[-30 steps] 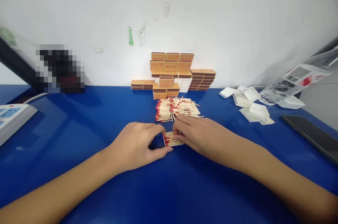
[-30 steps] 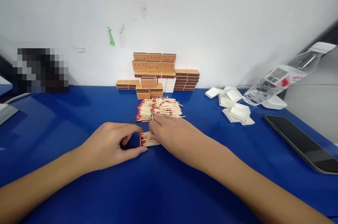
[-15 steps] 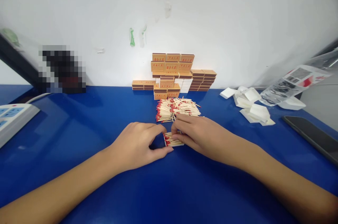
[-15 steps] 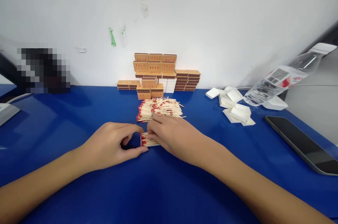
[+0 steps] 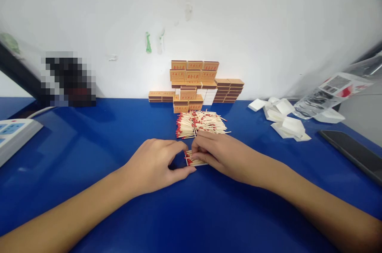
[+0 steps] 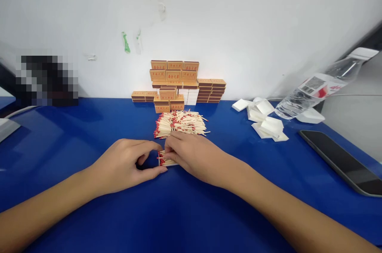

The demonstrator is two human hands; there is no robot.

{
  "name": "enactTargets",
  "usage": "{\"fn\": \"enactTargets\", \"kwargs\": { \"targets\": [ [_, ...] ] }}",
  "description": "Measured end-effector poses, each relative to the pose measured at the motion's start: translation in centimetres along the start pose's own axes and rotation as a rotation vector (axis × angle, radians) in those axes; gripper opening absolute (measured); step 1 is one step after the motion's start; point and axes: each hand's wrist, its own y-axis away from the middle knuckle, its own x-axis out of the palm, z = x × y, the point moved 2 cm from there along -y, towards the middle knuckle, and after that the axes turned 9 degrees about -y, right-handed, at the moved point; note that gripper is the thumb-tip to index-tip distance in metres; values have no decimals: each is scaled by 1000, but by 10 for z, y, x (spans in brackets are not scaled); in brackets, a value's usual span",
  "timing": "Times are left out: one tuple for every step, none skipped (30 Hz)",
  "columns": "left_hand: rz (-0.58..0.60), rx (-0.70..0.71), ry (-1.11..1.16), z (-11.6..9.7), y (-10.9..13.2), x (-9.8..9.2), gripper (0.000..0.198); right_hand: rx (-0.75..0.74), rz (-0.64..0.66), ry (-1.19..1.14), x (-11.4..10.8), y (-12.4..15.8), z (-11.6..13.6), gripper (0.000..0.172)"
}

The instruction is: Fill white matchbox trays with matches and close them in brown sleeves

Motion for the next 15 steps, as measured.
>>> {"fn": "enactTargets", "kwargs": {
  "targets": [
    [2,-5,0,0,0,0,24,-1,-7,-9,0,1,0,13],
    [8,-12,0,0,-1,0,24,-2,-19,-16,0,1,0,13],
    [17,-19,0,0,-1,0,25,-7,-35,-23,0,2,0,14],
    [24,-23,2,0,-2,0,25,-19,-53,-30,0,2,1,14],
    [28,-26,4,0,-2,0,25,-34,-65,-38,0,2,1,13],
    [30,-25,6,0,-2,0,25,-47,-71,-47,0,2,2,12],
    [30,-25,9,0,-2,0,25,-59,-73,-55,1,1,2,12],
    [30,-23,11,0,-2,0,26,-67,-70,-59,2,1,3,12],
    [30,-22,10,0,-2,0,26,-72,-69,-55,4,1,3,12],
    [31,-20,8,0,-2,0,26,-75,-69,-44,5,0,3,13],
    [29,-19,5,0,-2,0,26,-79,-72,-26,6,0,4,14],
    [28,-17,3,0,-2,0,26,-86,-76,-1,7,0,4,15],
    [26,-18,1,0,-1,0,26,-96,-82,30,8,0,4,16],
    [25,-19,0,0,-1,0,27,-108,-88,63,8,-1,4,16],
    [25,-21,0,0,-1,0,27,-122,-98,96,8,-1,5,16]
  ]
}}
